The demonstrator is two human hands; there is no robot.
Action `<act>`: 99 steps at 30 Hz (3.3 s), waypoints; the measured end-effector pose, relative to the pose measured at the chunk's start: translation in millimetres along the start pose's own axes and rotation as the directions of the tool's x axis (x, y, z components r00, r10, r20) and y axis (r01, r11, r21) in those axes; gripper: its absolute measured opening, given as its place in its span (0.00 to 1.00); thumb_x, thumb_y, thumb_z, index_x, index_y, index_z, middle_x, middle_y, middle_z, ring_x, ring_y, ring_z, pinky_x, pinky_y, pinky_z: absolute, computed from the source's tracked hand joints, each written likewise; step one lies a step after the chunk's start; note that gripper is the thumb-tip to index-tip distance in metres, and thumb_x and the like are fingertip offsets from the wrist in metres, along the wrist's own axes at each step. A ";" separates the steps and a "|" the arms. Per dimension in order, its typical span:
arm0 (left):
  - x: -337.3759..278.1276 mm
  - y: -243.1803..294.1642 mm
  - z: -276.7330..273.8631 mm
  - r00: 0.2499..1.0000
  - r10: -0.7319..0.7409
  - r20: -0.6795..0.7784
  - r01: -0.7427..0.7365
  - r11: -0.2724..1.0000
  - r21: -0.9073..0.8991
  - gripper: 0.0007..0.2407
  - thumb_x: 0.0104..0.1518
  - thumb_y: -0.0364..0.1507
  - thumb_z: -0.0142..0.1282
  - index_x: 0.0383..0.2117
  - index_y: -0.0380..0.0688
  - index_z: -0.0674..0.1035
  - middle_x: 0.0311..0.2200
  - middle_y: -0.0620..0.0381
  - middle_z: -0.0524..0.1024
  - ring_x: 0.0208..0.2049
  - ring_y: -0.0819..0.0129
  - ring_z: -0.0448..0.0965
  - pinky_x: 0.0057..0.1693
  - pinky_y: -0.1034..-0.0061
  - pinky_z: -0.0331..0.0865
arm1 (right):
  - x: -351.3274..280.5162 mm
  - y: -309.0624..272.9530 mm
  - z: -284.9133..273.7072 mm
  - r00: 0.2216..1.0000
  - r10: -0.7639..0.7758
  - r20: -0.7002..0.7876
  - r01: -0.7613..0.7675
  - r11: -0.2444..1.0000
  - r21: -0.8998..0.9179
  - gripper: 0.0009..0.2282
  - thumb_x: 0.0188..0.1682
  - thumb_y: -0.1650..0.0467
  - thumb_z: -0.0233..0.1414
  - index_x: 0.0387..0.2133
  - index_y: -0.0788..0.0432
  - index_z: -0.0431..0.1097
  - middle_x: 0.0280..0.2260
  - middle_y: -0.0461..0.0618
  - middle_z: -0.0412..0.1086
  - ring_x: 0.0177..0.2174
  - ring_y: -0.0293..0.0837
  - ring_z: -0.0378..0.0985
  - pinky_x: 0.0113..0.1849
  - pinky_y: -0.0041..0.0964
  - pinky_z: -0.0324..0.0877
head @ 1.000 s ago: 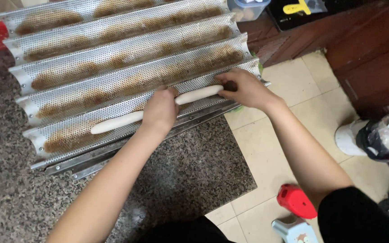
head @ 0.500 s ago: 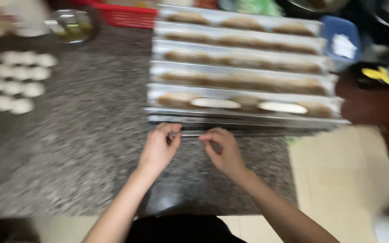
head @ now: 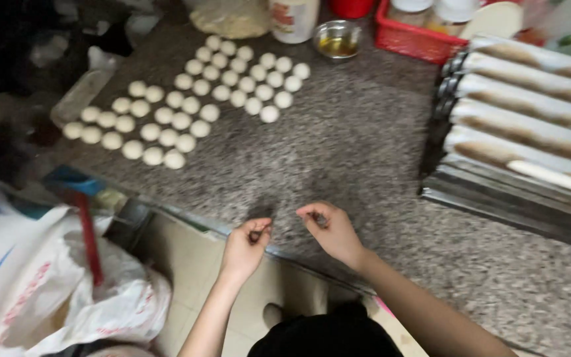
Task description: Rolling small dough balls into elongated shapes and placing them onto a baking tray.
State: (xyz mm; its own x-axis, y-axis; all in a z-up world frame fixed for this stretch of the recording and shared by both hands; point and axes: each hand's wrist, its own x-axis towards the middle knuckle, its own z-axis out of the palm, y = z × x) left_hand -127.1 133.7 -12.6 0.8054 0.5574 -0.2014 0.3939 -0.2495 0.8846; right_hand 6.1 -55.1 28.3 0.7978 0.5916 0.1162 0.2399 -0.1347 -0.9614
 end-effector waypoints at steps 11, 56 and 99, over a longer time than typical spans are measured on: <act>36.0 -73.2 -153.0 0.988 -0.116 -0.105 0.100 0.984 -0.146 0.11 0.56 0.26 0.63 0.45 0.43 0.87 0.35 0.47 0.87 0.31 0.63 0.87 0.38 0.72 0.81 | 51.6 37.4 131.9 0.989 0.138 0.060 -0.138 0.990 -0.017 0.10 0.48 0.77 0.57 0.40 0.58 0.83 0.32 0.55 0.81 0.35 0.43 0.80 0.39 0.38 0.76; 488.2 -114.4 -519.9 0.978 0.000 0.207 -0.103 0.868 0.486 0.29 0.50 0.38 0.73 0.53 0.26 0.78 0.46 0.30 0.76 0.51 0.34 0.78 0.50 0.44 0.76 | 268.0 -37.7 379.9 0.771 0.487 -0.410 -0.472 0.869 0.145 0.10 0.53 0.77 0.54 0.46 0.63 0.79 0.37 0.60 0.79 0.39 0.46 0.78 0.46 0.44 0.75; 152.0 115.8 -11.2 0.916 0.371 0.152 -0.333 0.915 -0.227 0.16 0.69 0.39 0.55 0.28 0.39 0.82 0.12 0.57 0.74 0.13 0.69 0.77 0.21 0.79 0.65 | 116.8 -29.9 101.8 0.622 0.268 -0.736 -0.233 0.960 0.153 0.23 0.62 0.61 0.48 0.15 0.53 0.70 0.14 0.40 0.66 0.17 0.33 0.67 0.15 0.23 0.57</act>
State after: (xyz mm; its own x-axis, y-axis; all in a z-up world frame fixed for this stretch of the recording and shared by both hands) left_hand 36.0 198.4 64.0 0.9514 0.2976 0.0797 -0.0080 -0.2346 0.9721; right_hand 35.7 98.9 45.2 0.9673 -0.2534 -0.0021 -0.0403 -0.1458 -0.9885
